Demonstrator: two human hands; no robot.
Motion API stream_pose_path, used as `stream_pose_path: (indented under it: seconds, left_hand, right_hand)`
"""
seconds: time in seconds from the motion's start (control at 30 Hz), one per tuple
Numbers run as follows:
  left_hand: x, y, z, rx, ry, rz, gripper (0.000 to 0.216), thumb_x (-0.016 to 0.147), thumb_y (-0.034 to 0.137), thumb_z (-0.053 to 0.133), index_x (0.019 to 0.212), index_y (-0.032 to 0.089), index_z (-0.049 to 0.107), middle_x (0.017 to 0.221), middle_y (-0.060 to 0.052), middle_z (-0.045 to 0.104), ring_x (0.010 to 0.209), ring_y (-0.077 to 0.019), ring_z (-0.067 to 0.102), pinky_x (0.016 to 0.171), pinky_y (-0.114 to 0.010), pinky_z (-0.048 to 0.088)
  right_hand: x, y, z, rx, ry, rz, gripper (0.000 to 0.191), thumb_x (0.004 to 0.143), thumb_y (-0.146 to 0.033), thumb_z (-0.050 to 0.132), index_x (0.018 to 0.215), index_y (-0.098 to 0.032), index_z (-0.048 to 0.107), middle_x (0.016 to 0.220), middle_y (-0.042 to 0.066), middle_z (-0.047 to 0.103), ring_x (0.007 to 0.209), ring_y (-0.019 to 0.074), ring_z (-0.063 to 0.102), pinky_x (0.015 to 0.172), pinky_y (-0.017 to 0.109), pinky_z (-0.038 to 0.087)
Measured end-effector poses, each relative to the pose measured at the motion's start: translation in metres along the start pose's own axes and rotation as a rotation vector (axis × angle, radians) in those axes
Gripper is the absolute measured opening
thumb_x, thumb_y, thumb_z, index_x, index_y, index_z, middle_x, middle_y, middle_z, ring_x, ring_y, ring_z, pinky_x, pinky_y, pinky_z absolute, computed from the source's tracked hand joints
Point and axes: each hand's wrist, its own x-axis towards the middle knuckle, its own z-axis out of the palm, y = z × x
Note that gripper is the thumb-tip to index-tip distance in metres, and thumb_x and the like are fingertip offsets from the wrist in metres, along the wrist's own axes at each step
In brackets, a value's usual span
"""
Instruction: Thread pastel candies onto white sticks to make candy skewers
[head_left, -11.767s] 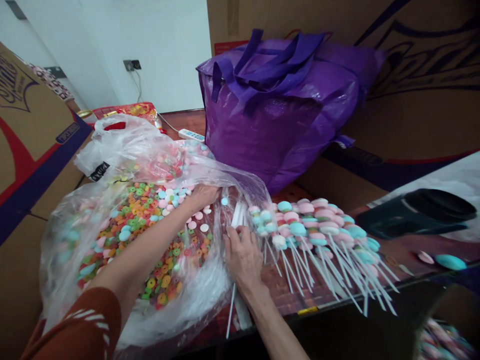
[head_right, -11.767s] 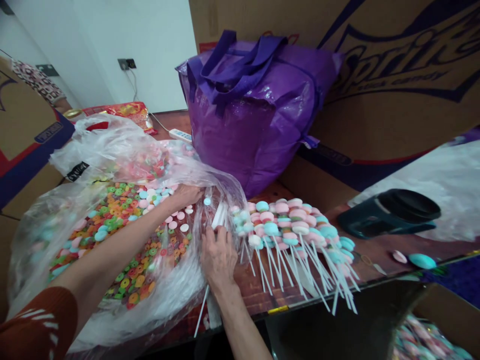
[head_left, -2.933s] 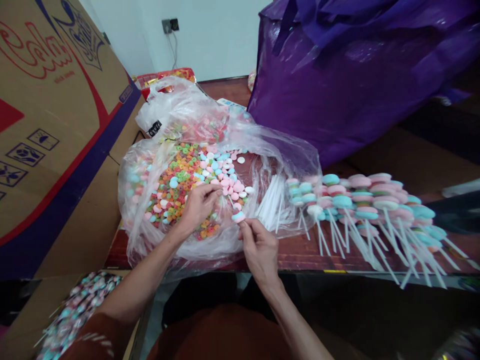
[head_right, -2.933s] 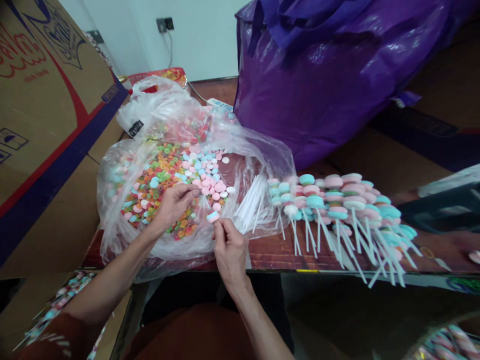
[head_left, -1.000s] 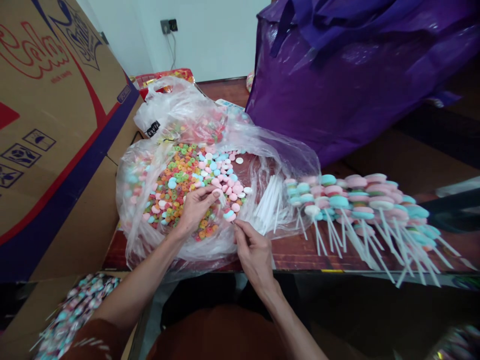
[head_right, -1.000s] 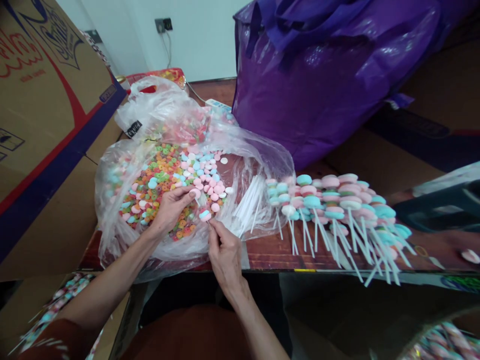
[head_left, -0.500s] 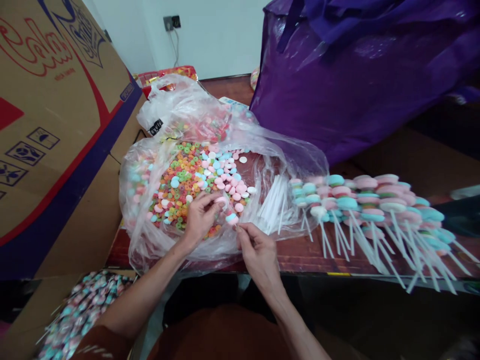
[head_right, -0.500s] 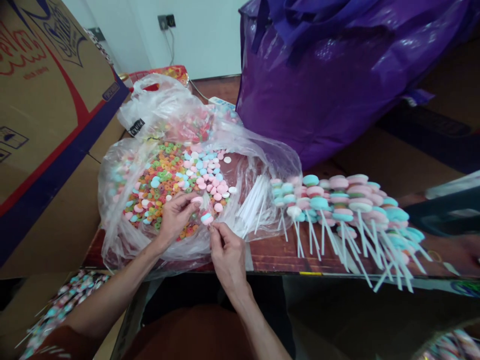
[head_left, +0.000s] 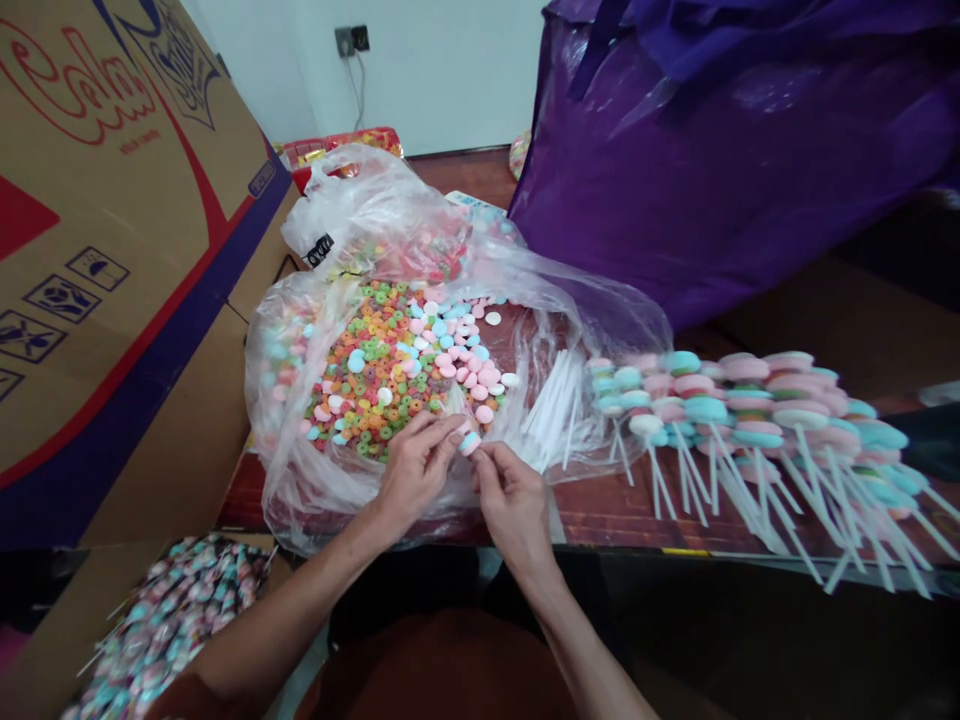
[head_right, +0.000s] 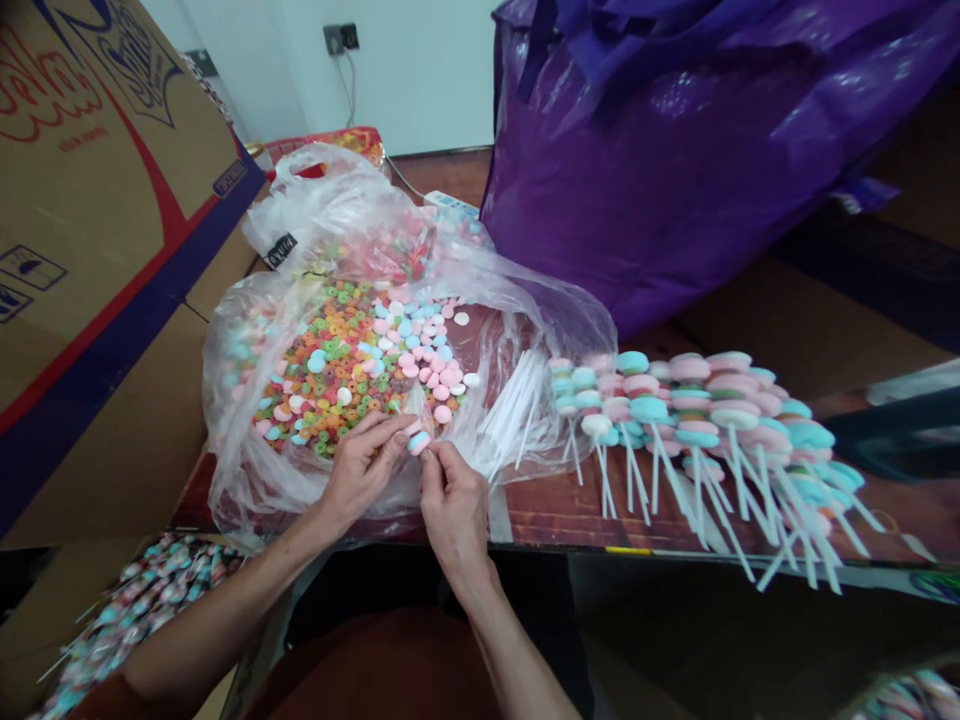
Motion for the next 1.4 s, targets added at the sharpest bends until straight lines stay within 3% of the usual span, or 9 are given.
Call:
stream_pose_path:
  seconds: [0.1,0.2,0.3,0.37,0.57,0.73,1.03,1.23,1.4]
  left_hand:
    - [0.018,-0.005,-0.015,0.148,-0.056,0.046,0.033,0.098,0.026,0.047,0.118,0.018,0.072,0.094,-0.009,0.067,0.086,-0.0181,0.061,0.079,-0.029,0.050]
    - [0.043,-0.012,-0.032,0.489,-0.037,0.092,0.031,0.097,0.019,0.046,0.110,0.020,0.074,0.093,-0.008,0.065,0.093,-0.0216,0.058,0.085,-0.034,0.047]
    - [0.061,-0.016,-0.043,0.755,-0.150,0.124,0.024,0.095,0.023,0.052,0.097,0.019,0.075,0.092,-0.009,0.064,0.094,-0.0238,0.055,0.087,-0.036,0.046]
    - [0.065,-0.017,-0.045,0.807,-0.221,0.147,0.023,0.095,0.026,0.053,0.095,0.019,0.075,0.090,-0.008,0.063,0.092,-0.0231,0.056,0.087,-0.036,0.046]
    - [0.055,-0.018,-0.042,0.698,-0.192,0.188,0.024,0.096,0.028,0.054,0.108,0.020,0.073,0.093,-0.007,0.062,0.092,-0.0209,0.059,0.084,-0.033,0.048]
    - [0.040,-0.023,-0.044,0.534,-0.187,0.248,0.021,0.097,0.022,0.052,0.095,0.018,0.072,0.097,-0.006,0.062,0.088,-0.0160,0.061,0.079,-0.027,0.051]
    - [0.019,-0.029,-0.050,0.447,-0.203,0.284,0.017,0.095,0.019,0.053,0.102,0.019,0.069,0.106,-0.007,0.062,0.098,-0.0174,0.062,0.087,-0.031,0.055]
    - [0.019,-0.032,-0.056,0.477,-0.246,0.316,0.025,0.096,0.014,0.046,0.107,0.018,0.068,0.110,-0.008,0.062,0.100,-0.0179,0.063,0.085,-0.029,0.055]
    - [0.031,-0.030,-0.050,0.510,-0.286,0.288,0.023,0.097,0.017,0.046,0.099,0.018,0.069,0.104,-0.007,0.062,0.091,-0.0173,0.061,0.079,-0.029,0.053]
  right_hand:
    - [0.003,0.003,-0.003,-0.014,0.002,-0.003,0.031,0.095,-0.040,0.050,0.076,-0.018,0.062,0.057,-0.006,0.045,0.052,0.0101,0.042,0.053,0.022,0.033]
    - [0.003,0.007,-0.004,-0.030,0.002,-0.001,0.032,0.095,-0.041,0.050,0.075,-0.018,0.061,0.057,-0.006,0.043,0.053,0.0101,0.040,0.053,0.022,0.031]
    - [0.001,0.011,-0.003,-0.022,0.013,0.024,0.033,0.095,-0.043,0.049,0.076,-0.019,0.061,0.057,-0.006,0.043,0.052,0.0102,0.041,0.052,0.022,0.031]
    - [0.000,0.013,-0.002,-0.018,0.014,0.030,0.033,0.095,-0.043,0.049,0.076,-0.019,0.061,0.057,-0.006,0.043,0.052,0.0103,0.040,0.052,0.022,0.031]
    - [0.000,0.017,0.000,-0.016,0.009,0.029,0.034,0.096,-0.043,0.048,0.075,-0.019,0.059,0.058,-0.006,0.042,0.054,0.0106,0.040,0.054,0.023,0.031]
    - [0.000,0.018,0.000,0.000,0.002,0.038,0.033,0.096,-0.043,0.048,0.076,-0.019,0.060,0.058,-0.006,0.043,0.054,0.0107,0.041,0.053,0.023,0.032]
    - [-0.002,0.017,-0.001,-0.015,0.013,0.029,0.033,0.095,-0.043,0.049,0.077,-0.019,0.062,0.058,-0.006,0.043,0.053,0.0103,0.041,0.053,0.022,0.032]
    - [-0.001,0.017,0.000,-0.019,0.008,0.026,0.033,0.095,-0.043,0.049,0.078,-0.019,0.062,0.057,-0.006,0.043,0.053,0.0102,0.041,0.053,0.022,0.032]
    - [-0.001,0.017,0.000,-0.022,0.001,0.010,0.033,0.095,-0.042,0.048,0.076,-0.019,0.061,0.057,-0.006,0.043,0.053,0.0104,0.041,0.053,0.022,0.032]
